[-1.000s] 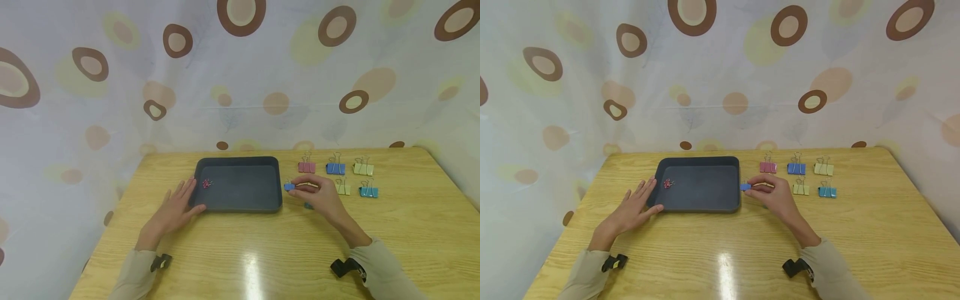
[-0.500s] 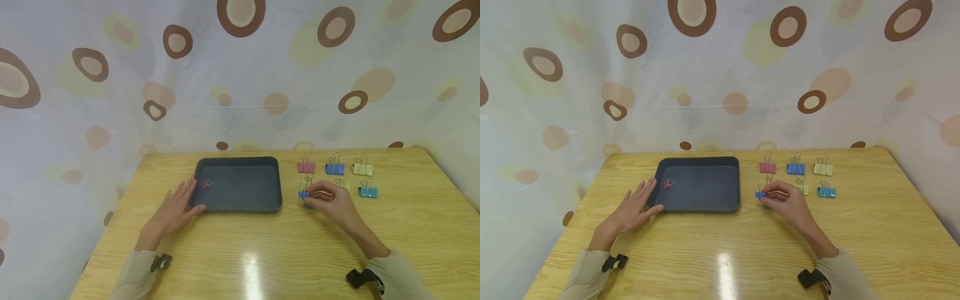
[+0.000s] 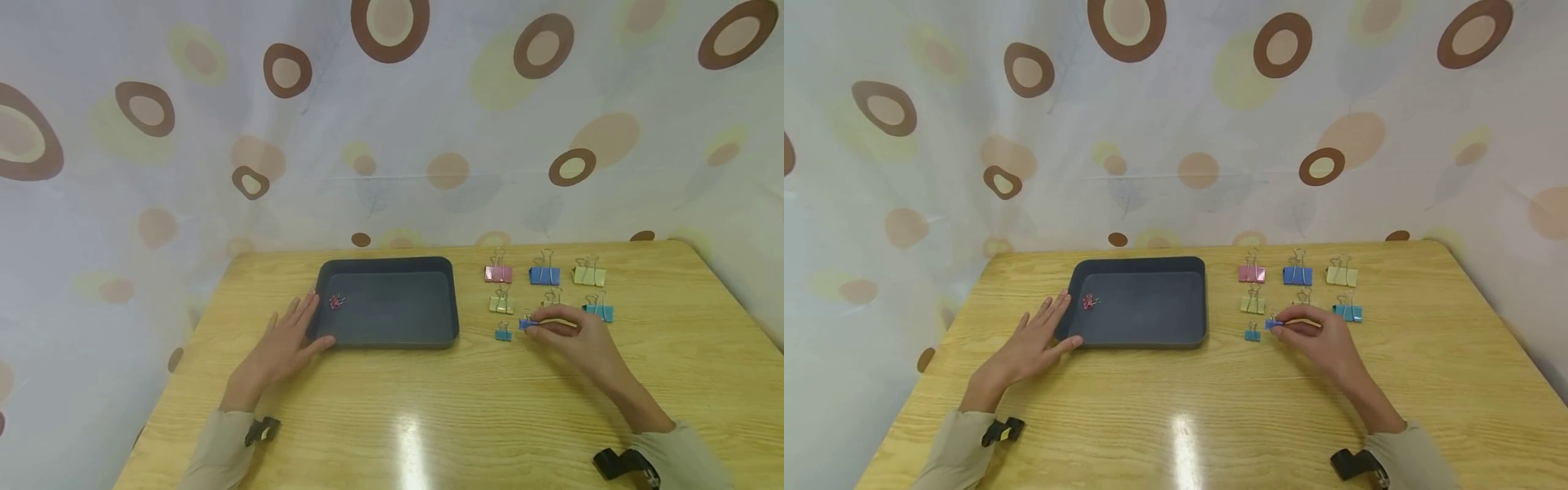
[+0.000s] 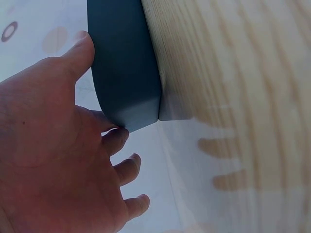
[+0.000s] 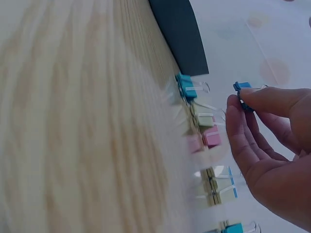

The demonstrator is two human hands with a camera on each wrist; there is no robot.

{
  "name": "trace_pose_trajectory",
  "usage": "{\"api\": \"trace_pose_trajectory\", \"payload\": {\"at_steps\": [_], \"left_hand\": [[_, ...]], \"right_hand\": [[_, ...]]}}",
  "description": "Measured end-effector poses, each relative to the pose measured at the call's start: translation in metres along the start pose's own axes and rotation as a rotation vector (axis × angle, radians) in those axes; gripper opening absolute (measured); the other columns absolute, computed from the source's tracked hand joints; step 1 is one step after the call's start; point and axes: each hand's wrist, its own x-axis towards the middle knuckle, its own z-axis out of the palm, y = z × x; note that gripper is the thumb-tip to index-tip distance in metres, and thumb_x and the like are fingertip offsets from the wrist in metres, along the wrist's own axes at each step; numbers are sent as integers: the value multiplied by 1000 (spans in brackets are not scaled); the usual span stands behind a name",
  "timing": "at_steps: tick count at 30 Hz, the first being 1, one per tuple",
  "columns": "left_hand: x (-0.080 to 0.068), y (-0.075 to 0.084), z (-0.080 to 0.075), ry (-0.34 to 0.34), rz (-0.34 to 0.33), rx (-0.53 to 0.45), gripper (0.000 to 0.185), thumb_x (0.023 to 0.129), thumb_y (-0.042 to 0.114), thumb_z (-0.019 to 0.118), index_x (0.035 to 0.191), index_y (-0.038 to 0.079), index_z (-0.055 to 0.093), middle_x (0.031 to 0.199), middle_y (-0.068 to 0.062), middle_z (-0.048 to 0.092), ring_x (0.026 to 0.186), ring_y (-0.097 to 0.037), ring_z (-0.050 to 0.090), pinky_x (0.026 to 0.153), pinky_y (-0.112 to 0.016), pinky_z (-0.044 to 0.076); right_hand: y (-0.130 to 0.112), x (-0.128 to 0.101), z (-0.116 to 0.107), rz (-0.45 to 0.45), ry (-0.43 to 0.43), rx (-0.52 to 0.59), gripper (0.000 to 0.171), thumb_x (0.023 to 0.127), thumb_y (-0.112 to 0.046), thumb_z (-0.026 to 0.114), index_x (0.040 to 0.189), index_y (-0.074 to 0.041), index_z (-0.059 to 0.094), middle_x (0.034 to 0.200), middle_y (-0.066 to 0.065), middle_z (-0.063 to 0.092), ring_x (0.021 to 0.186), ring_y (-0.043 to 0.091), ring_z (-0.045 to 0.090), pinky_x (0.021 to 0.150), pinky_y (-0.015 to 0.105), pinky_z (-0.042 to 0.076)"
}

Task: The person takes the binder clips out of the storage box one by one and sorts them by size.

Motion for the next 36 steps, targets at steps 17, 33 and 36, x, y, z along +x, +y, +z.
{"api": "trace_pose_trajectory", "payload": {"at_steps": [17, 33, 36], "left_hand": [[-15, -12, 1, 36, -15, -22, 91, 102, 57, 53, 163, 0, 17, 170, -18, 14, 153, -48, 13, 116, -75, 8], [-18, -10, -3, 23, -24, -18, 90, 103, 55, 53, 164, 1, 15, 170, -17, 12, 154, -47, 12, 117, -74, 7], [-18, -9, -4, 10, -36, -10, 89, 104, 55, 52, 164, 2, 14, 171, -16, 11, 154, -45, 11, 118, -72, 6]], "right_hand": [[16, 13, -21, 13, -15, -130, 27, 96, -15, 75, 114, 5, 71, 112, 17, 74, 96, -1, 70, 77, 20, 58], [12, 11, -32, 12, -69, -470, 20, 95, -25, 76, 105, -8, 77, 90, 0, 73, 83, 10, 68, 73, 27, 54], [13, 12, -33, 18, -91, -474, 21, 96, -24, 75, 106, -6, 76, 91, 1, 73, 84, 14, 69, 73, 29, 54]]}}
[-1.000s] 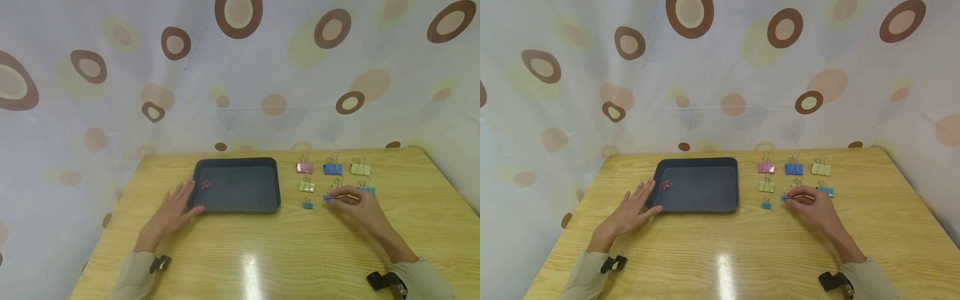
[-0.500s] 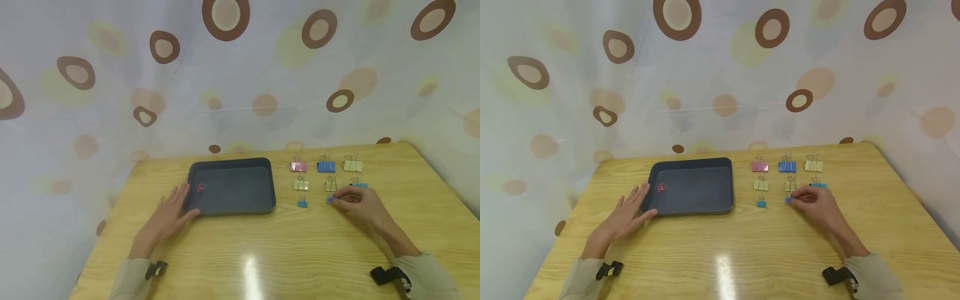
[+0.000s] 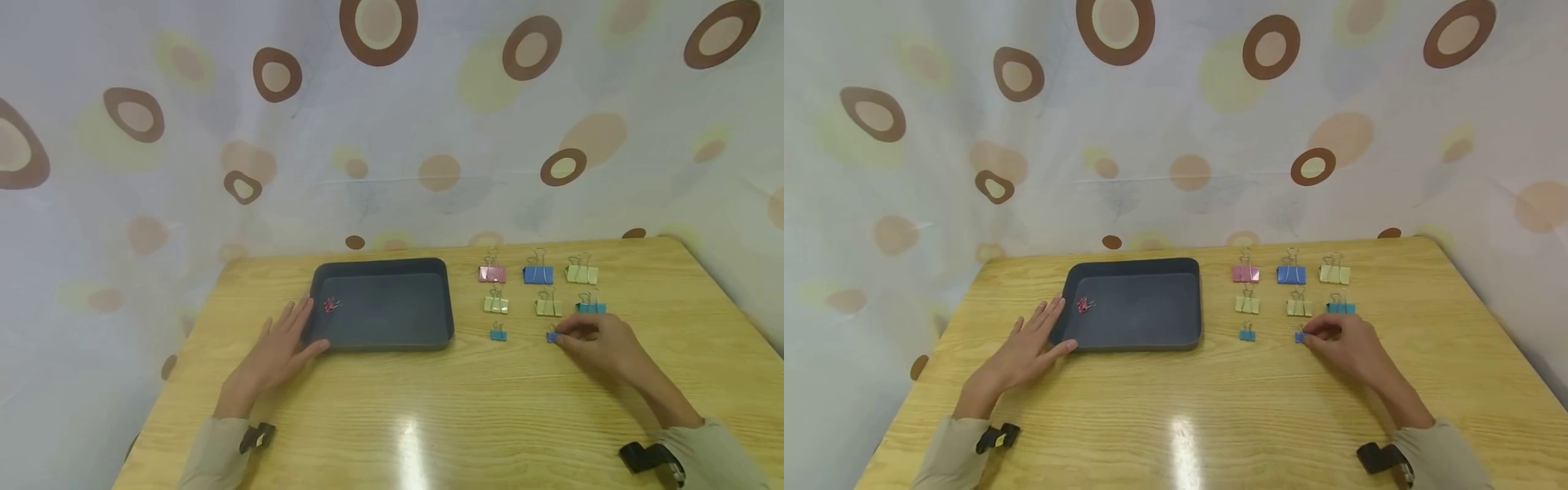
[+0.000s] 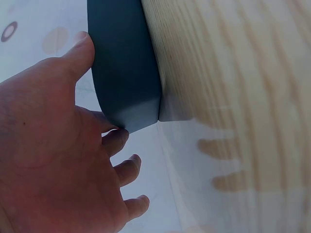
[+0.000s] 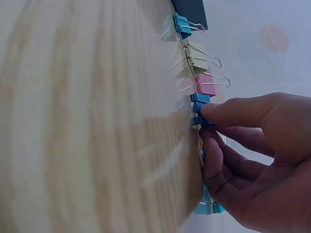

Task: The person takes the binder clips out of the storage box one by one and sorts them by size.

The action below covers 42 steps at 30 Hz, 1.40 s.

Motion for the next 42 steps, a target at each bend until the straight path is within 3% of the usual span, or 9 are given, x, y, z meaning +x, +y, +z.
{"api": "trace_pose_trajectory", "payload": {"at_steps": [10, 17, 20, 28, 42], "left_hand": [[0, -2, 1, -5, -9, 7, 89, 104, 55, 52, 164, 2, 14, 171, -15, 10, 155, -45, 10, 118, -72, 5], [2, -7, 4, -1, -3, -1, 91, 103, 59, 50, 164, 3, 13, 171, -14, 9, 155, -45, 10, 118, -72, 5], [2, -7, 4, -7, -4, 6, 91, 103, 60, 48, 165, 4, 12, 172, -13, 8, 155, -44, 10, 119, -71, 5], [1, -4, 3, 17, 16, -10, 90, 103, 57, 52, 164, 1, 16, 170, -17, 13, 153, -48, 14, 117, -74, 8], [2, 1, 5, 2, -7, 3, 90, 103, 56, 54, 164, 3, 15, 171, -15, 12, 154, -44, 12, 119, -72, 7]], "right_hand": [[3, 2, -4, 3, 0, -43, 24, 98, -27, 73, 109, -7, 76, 96, 3, 74, 91, 22, 71, 76, 37, 54], [-10, 4, -8, -130, 229, 10, 13, 94, -15, 76, 103, -6, 76, 94, 10, 75, 78, -5, 65, 64, 15, 52], [-21, 7, -4, -163, 266, 57, 12, 95, -14, 76, 104, -6, 75, 97, 12, 75, 80, -8, 65, 64, 13, 52], [-50, 21, 18, -211, 145, 229, 24, 98, -10, 72, 119, 1, 69, 114, 19, 70, 95, -5, 65, 76, 15, 57], [-108, 47, 66, -270, 46, 436, 30, 94, -3, 73, 123, 2, 66, 118, 20, 67, 104, 29, 69, 86, 23, 58]]}}
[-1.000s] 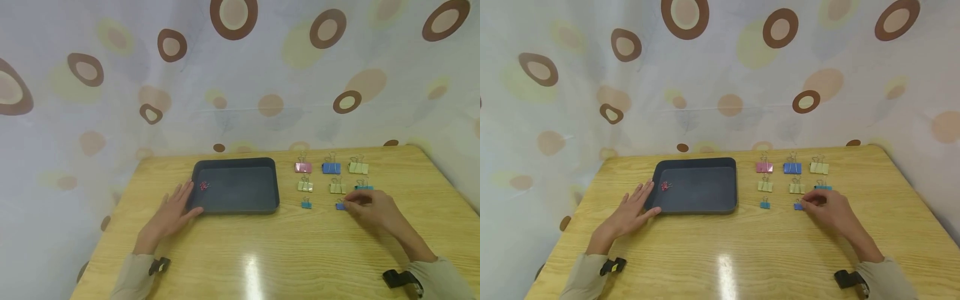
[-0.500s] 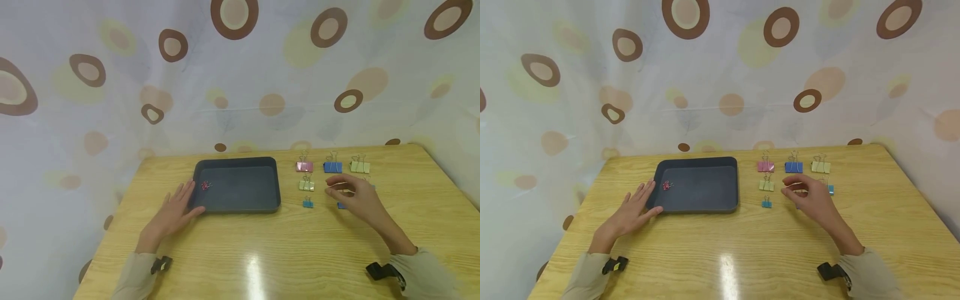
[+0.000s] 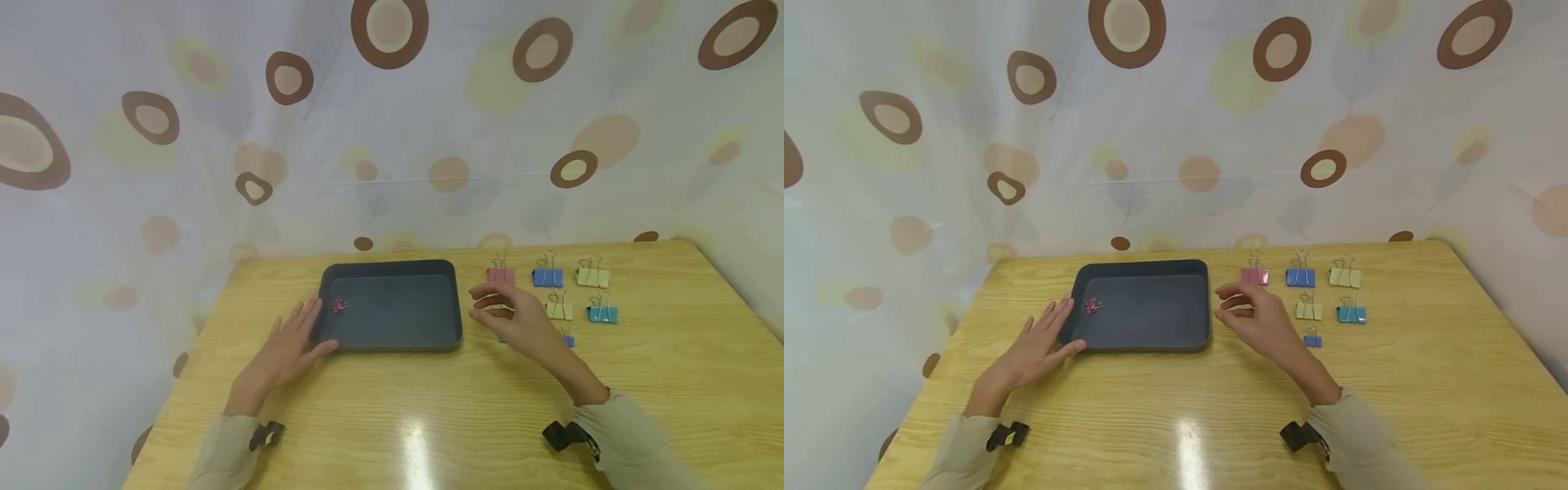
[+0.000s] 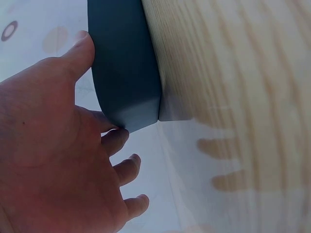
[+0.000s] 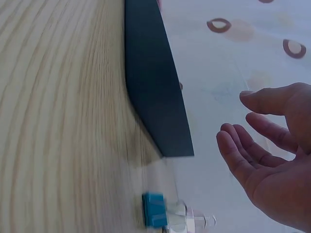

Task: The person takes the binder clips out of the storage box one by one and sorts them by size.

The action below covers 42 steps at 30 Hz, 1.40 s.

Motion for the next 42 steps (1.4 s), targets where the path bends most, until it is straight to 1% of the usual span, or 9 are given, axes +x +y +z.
{"api": "trace_pose_trajectory", "payload": {"at_steps": [3, 7, 10, 15, 19, 24, 29, 35, 42], "left_hand": [[1, 1, 0, 1, -1, 8, 90, 103, 55, 54, 164, 2, 15, 171, -15, 13, 154, -45, 13, 119, -72, 8], [1, 2, -1, -5, -1, 7, 89, 103, 55, 54, 164, 2, 15, 171, -15, 12, 155, -44, 12, 119, -71, 8], [1, 3, -2, -1, -1, 4, 90, 103, 55, 54, 164, 2, 15, 171, -14, 12, 155, -44, 12, 119, -71, 8], [1, 3, -1, 2, -7, 10, 90, 103, 55, 54, 164, 2, 15, 171, -14, 12, 155, -44, 12, 119, -71, 8], [2, 3, 0, 0, -5, 21, 90, 103, 55, 54, 164, 2, 15, 171, -14, 12, 154, -44, 12, 119, -71, 9], [1, 3, -1, -3, -5, 24, 90, 103, 55, 55, 164, 2, 15, 171, -14, 12, 155, -44, 12, 119, -71, 9], [1, 2, 1, -4, -8, 19, 91, 102, 55, 55, 164, 2, 15, 171, -14, 12, 154, -44, 12, 119, -71, 9], [0, 3, 0, -3, -7, 20, 90, 103, 55, 55, 164, 2, 15, 171, -15, 12, 154, -46, 11, 118, -72, 9], [0, 2, -1, 11, 10, 11, 90, 103, 56, 53, 163, 1, 17, 170, -17, 15, 153, -47, 14, 116, -74, 12]], "right_hand": [[-5, 6, 11, -11, -26, 42, 31, 95, -3, 73, 124, 2, 66, 121, 21, 66, 107, 33, 69, 89, 26, 58], [-7, 14, 26, -12, -53, 72, 33, 94, -1, 73, 126, 1, 65, 124, 22, 65, 110, 35, 67, 93, 30, 57], [-7, 21, 39, -31, -60, 53, 35, 93, -1, 75, 126, 0, 65, 126, 21, 65, 111, 36, 66, 93, 34, 58], [-9, 33, 62, -92, -76, 17, 37, 91, -2, 77, 127, 0, 66, 126, 22, 64, 111, 40, 65, 93, 42, 58], [-11, 41, 78, -103, -99, -5, 40, 91, -4, 78, 128, 1, 65, 128, 21, 64, 113, 42, 63, 96, 48, 56], [-13, 50, 96, -102, -112, -33, 42, 91, -6, 78, 129, 2, 64, 128, 19, 64, 113, 39, 63, 96, 48, 56], [-15, 59, 115, -120, -134, -49, 42, 91, -8, 78, 130, 2, 64, 127, 22, 64, 111, 40, 63, 94, 49, 56], [-19, 76, 138, -70, -180, -76, 44, 90, -7, 80, 130, 2, 64, 125, 22, 65, 112, 37, 63, 95, 47, 55], [-20, 100, 164, -37, -199, -170, 44, 87, -7, 82, 127, 1, 66, 122, 18, 67, 110, 31, 65, 95, 42, 55]]}}
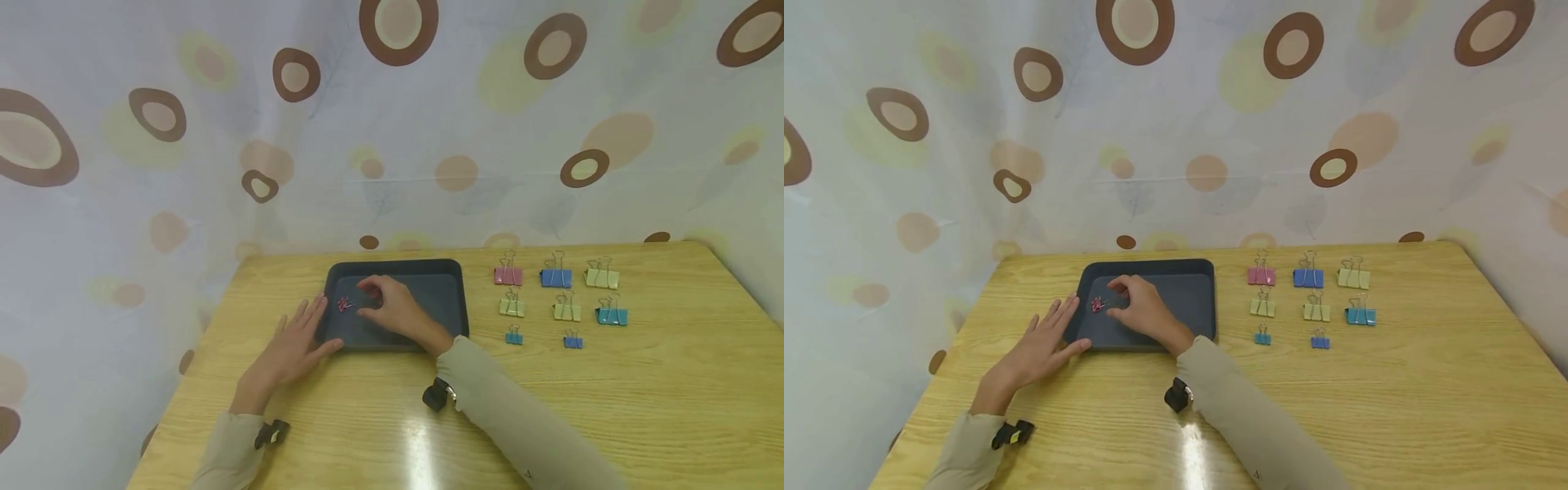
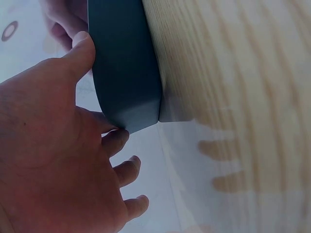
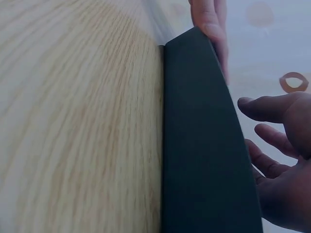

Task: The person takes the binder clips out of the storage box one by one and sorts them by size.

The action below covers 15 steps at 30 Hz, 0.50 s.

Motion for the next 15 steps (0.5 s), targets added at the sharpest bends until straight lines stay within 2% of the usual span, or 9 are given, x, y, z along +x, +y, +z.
{"api": "trace_pose_trajectory", "payload": {"at_steps": [15], "left_hand": [[0, -2, 0, -7, -9, 11, 90, 102, 55, 56, 163, 2, 18, 170, -14, 16, 154, -44, 15, 118, -72, 14]], "right_hand": [[2, 33, 32, 77, -61, -86, 41, 86, -4, 82, 124, 2, 69, 118, 16, 69, 109, 30, 65, 96, 41, 54]]}}
